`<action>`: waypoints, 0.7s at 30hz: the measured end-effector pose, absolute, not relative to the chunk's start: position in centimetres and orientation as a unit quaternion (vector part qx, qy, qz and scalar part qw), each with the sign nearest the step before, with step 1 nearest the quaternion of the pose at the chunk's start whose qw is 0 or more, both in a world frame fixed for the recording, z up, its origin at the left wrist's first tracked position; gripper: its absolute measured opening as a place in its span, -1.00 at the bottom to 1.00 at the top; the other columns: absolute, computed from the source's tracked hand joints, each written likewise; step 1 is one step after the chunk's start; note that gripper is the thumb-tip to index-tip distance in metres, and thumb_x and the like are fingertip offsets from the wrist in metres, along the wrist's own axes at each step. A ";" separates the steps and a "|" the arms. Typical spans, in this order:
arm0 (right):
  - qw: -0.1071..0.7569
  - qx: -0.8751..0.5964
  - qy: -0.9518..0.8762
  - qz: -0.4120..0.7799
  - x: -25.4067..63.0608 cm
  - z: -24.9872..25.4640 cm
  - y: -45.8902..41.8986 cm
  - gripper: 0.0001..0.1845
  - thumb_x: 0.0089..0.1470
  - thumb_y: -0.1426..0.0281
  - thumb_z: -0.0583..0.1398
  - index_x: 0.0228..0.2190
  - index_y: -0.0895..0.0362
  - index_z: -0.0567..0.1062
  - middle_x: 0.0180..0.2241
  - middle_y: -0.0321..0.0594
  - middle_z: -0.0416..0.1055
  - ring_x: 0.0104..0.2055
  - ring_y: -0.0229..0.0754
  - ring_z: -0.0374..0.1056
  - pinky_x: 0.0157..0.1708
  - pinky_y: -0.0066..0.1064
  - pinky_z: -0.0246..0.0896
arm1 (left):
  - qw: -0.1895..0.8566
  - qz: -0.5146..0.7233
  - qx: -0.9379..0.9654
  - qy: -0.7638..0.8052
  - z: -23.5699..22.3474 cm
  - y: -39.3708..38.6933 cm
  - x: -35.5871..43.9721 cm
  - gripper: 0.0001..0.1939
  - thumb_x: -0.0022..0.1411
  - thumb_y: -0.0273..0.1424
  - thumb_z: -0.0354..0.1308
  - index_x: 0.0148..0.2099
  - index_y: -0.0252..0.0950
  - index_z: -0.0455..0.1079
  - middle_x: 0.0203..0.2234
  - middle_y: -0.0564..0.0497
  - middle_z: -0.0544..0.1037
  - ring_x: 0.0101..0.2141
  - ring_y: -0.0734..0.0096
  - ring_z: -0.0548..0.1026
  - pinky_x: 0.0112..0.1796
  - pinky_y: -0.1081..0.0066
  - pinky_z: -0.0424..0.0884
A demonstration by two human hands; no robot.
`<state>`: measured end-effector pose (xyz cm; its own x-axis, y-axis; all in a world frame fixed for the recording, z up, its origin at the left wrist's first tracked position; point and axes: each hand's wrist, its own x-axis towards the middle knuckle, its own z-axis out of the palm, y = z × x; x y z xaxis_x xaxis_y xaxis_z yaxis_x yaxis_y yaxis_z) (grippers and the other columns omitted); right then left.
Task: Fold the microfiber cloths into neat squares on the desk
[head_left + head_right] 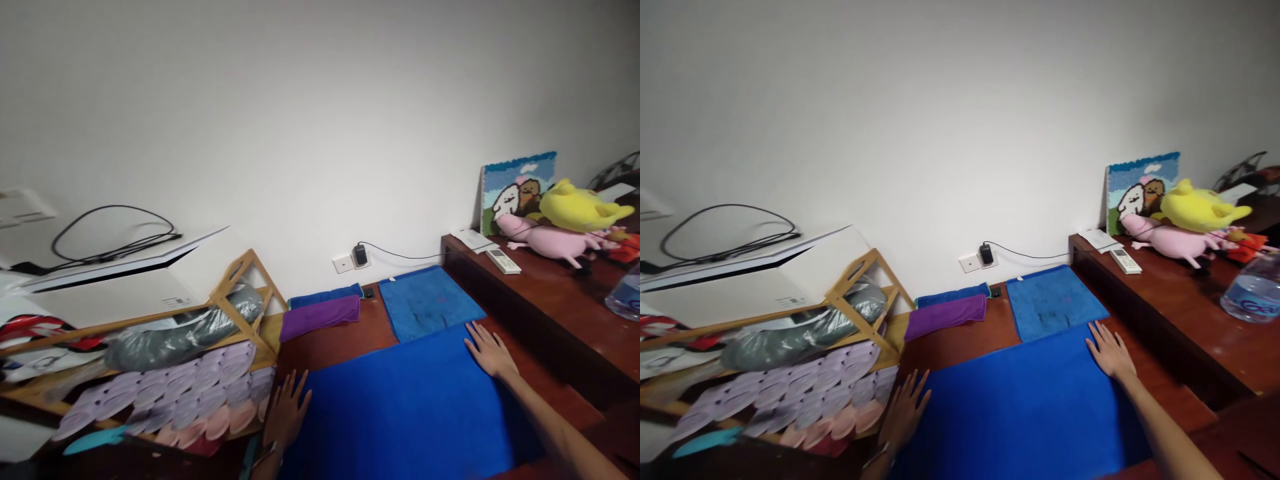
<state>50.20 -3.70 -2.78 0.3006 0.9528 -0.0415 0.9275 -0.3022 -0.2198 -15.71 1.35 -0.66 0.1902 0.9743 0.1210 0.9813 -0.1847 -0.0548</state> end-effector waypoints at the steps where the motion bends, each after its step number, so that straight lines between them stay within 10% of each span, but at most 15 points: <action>1: 0.079 -0.802 -0.586 0.085 50.1 -2.6 -3.7 -0.19 0.35 -0.02 -0.22 0.47 0.06 0.01 0.52 -0.21 -0.13 0.55 -0.11 -0.22 0.50 -0.03 -0.39 | 0.060 -0.020 -0.770 -0.635 -0.6 1.4 -15.7 -0.36 0.50 -0.06 -0.13 0.52 -0.08 0.06 0.49 -0.11 0.09 0.44 0.09 0.11 0.35 -0.04 0.12; 12: 0.200 -0.782 -0.565 0.171 51.1 -0.8 -3.2 -0.29 0.37 0.01 -0.10 0.40 -0.01 0.22 0.49 -0.23 0.00 0.54 -0.11 -0.16 0.49 -0.04 -0.43 | 0.119 -0.087 -0.784 -0.603 3.0 1.3 -12.1 -0.38 0.42 -0.20 -0.21 0.37 -0.25 0.35 0.34 -0.12 0.40 0.36 0.07 0.30 0.33 -0.02 0.20; 21: 0.265 -0.749 -0.561 0.234 53.1 -1.9 -2.4 -0.41 0.32 0.29 -0.03 0.31 -0.11 0.38 0.43 -0.38 0.16 0.51 -0.15 -0.07 0.48 -0.02 -0.34 | -0.162 -0.138 -0.927 -0.308 3.4 -12.1 23.6 -0.71 0.34 -0.34 0.11 0.04 -0.12 0.56 -0.10 -0.11 0.66 -0.03 0.09 0.58 0.10 0.04 0.47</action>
